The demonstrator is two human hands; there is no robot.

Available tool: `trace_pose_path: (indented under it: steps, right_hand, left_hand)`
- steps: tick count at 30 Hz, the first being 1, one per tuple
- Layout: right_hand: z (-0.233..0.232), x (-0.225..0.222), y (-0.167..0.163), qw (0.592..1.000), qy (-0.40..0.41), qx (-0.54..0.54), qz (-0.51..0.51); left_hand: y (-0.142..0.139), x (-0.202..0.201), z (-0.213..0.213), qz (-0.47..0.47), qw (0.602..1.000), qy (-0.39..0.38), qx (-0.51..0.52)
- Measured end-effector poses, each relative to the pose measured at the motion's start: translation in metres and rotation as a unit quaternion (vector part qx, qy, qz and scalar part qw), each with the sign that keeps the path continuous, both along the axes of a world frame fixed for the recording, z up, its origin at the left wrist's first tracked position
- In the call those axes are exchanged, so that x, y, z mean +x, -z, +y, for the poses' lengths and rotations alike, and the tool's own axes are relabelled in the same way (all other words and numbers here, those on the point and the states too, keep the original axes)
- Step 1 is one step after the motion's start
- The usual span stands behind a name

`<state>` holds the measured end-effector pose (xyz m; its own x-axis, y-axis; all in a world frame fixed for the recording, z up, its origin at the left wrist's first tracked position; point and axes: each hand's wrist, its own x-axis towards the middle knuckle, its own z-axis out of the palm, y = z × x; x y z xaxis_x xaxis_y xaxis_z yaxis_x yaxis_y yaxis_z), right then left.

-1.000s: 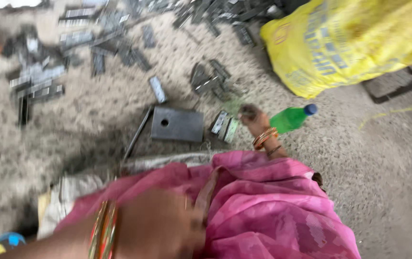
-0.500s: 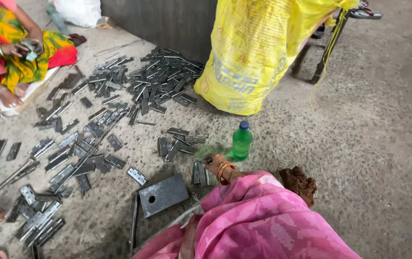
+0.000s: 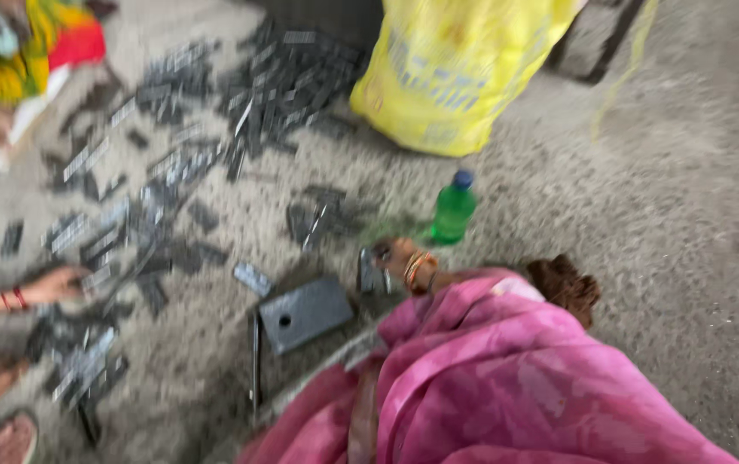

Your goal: The person sits on the floor and assembles small metal parts using a metal rod and a metal block. They repeatedly pick up parts, align them on the block, and strike them with the rod to secure the assembly.

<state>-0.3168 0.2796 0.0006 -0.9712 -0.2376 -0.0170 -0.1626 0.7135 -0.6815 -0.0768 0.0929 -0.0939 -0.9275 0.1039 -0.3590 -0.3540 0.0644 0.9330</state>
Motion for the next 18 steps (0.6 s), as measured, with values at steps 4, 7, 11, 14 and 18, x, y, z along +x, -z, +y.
trace_pose_path:
  steps: [4, 7, 11, 14, 18]
  right_hand:
    - [-0.011, -0.014, 0.014, 0.999, -0.005, -0.016, -0.041]
    - [-0.018, -0.026, 0.017, 0.989, 0.014, -0.08, -0.126]
    - [-0.03, -0.037, 0.02, 0.949, 0.066, -0.2, -0.236]
    - [-0.043, -0.049, 0.023, 0.945, 0.06, -0.241, -0.215]
    - [-0.043, -0.061, 0.036, 0.937, 0.07, -0.255, -0.227]
  left_hand:
    - [-0.128, 0.035, -0.063, 0.027, 0.963, 0.239, -0.12]
    - [-0.269, 0.026, -0.131, 0.124, 0.88, 0.437, -0.139]
    - [-0.369, -0.054, -0.178, 0.191, 0.888, 0.295, -0.296]
    - [-0.328, -0.146, -0.169, 0.112, 0.881, 0.176, -0.424]
    - [-0.222, -0.217, -0.174, 0.065, 0.791, 0.262, -0.549]
